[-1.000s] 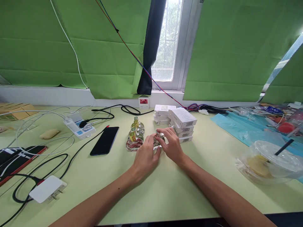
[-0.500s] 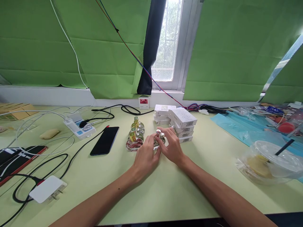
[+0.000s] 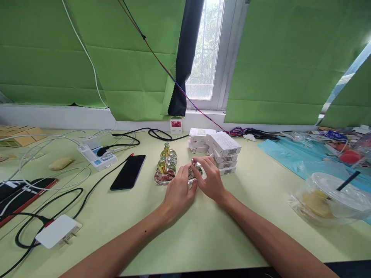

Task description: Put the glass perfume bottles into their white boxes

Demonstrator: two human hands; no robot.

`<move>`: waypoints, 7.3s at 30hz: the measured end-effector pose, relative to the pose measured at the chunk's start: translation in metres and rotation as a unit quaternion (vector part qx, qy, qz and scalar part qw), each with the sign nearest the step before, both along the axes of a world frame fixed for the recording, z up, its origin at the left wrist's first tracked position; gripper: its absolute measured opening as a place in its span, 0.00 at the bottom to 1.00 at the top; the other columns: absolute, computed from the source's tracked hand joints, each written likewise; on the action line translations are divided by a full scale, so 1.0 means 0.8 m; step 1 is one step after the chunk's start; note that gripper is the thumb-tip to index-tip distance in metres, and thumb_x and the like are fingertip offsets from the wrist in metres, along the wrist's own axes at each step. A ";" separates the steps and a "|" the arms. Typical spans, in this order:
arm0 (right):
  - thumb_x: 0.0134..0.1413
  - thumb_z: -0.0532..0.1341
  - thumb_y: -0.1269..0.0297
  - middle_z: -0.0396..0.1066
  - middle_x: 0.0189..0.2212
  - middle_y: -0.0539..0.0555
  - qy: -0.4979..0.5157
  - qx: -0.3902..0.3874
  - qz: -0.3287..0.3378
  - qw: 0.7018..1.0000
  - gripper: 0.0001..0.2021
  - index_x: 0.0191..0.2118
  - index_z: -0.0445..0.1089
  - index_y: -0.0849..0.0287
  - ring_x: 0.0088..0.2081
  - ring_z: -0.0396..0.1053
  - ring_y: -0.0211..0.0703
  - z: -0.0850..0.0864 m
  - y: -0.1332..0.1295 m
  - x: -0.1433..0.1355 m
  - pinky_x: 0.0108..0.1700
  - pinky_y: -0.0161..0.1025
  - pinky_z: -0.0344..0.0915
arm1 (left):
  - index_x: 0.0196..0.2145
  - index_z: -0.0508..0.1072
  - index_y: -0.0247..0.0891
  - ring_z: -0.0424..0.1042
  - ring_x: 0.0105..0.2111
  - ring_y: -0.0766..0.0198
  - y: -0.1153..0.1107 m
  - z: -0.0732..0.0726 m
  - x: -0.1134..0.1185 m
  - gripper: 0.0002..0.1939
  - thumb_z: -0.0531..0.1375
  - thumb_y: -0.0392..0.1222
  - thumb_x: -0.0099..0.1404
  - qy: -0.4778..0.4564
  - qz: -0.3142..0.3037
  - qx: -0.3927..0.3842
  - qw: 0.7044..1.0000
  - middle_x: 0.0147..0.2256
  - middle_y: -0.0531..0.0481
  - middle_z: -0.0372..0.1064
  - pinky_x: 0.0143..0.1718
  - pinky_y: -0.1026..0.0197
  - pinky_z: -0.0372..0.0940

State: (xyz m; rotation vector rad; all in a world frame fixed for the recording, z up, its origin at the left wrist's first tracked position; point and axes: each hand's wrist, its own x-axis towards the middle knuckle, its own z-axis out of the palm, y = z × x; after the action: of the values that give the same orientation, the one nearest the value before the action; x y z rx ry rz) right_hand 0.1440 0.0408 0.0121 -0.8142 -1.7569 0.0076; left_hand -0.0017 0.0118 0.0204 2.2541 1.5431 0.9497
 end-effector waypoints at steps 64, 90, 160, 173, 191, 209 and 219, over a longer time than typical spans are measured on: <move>0.69 0.57 0.68 0.76 0.42 0.57 -0.002 -0.014 0.007 1.000 0.10 0.52 0.70 0.55 0.46 0.69 0.48 -0.009 0.005 0.001 0.49 0.47 0.70 | 0.59 0.62 0.41 0.75 0.38 0.57 -0.001 0.003 0.001 0.22 0.56 0.37 0.68 -0.001 0.004 -0.014 1.000 0.52 0.43 0.71 0.35 0.56 0.65; 0.70 0.56 0.69 0.76 0.43 0.57 -0.009 -0.014 0.020 1.000 0.13 0.55 0.70 0.53 0.46 0.70 0.48 -0.006 0.004 0.002 0.49 0.47 0.71 | 0.59 0.62 0.41 0.76 0.41 0.55 0.002 -0.004 -0.001 0.22 0.56 0.37 0.68 0.007 0.001 0.004 1.000 0.55 0.41 0.70 0.37 0.55 0.67; 0.69 0.57 0.66 0.76 0.42 0.57 -0.001 -0.017 -0.003 1.000 0.10 0.52 0.71 0.54 0.46 0.69 0.49 -0.002 0.000 0.000 0.49 0.47 0.70 | 0.56 0.65 0.40 0.76 0.40 0.56 0.001 -0.001 0.000 0.18 0.56 0.38 0.68 0.008 -0.007 0.003 1.000 0.51 0.42 0.71 0.34 0.57 0.67; 0.71 0.54 0.70 0.75 0.42 0.57 -0.007 -0.003 -0.002 1.000 0.11 0.51 0.71 0.55 0.45 0.69 0.48 -0.006 0.004 -0.001 0.48 0.45 0.69 | 0.58 0.64 0.39 0.76 0.38 0.55 0.003 -0.001 0.001 0.21 0.56 0.37 0.68 0.014 -0.003 0.003 1.000 0.52 0.41 0.71 0.37 0.55 0.68; 0.70 0.56 0.65 0.75 0.40 0.57 -0.002 -0.013 -0.020 1.000 0.09 0.50 0.72 0.54 0.44 0.69 0.49 -0.005 0.003 0.000 0.49 0.47 0.69 | 0.57 0.65 0.40 0.76 0.39 0.57 0.001 0.000 0.001 0.21 0.57 0.36 0.67 0.012 -0.004 0.002 1.000 0.51 0.44 0.71 0.36 0.56 0.69; 0.70 0.55 0.70 0.76 0.41 0.57 0.005 0.001 0.006 1.000 0.10 0.50 0.72 0.55 0.44 0.69 0.47 -0.002 0.002 0.001 0.47 0.45 0.69 | 0.58 0.63 0.38 0.75 0.47 0.51 0.000 0.001 0.001 0.22 0.56 0.37 0.67 0.018 -0.001 -0.002 1.000 0.53 0.41 0.70 0.41 0.53 0.70; 0.69 0.57 0.68 0.76 0.40 0.56 -0.001 -0.010 -0.011 1.000 0.09 0.50 0.72 0.54 0.43 0.69 0.49 -0.002 0.002 0.002 0.47 0.46 0.70 | 0.56 0.65 0.40 0.76 0.39 0.56 0.002 -0.002 0.001 0.20 0.56 0.36 0.67 0.009 -0.008 0.010 1.000 0.51 0.42 0.71 0.36 0.55 0.68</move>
State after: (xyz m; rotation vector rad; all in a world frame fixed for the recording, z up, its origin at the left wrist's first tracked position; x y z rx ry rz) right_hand 0.1454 0.0426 0.0106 -0.8483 -1.7521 0.0102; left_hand -0.0013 0.0132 0.0189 2.2912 1.5261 0.9482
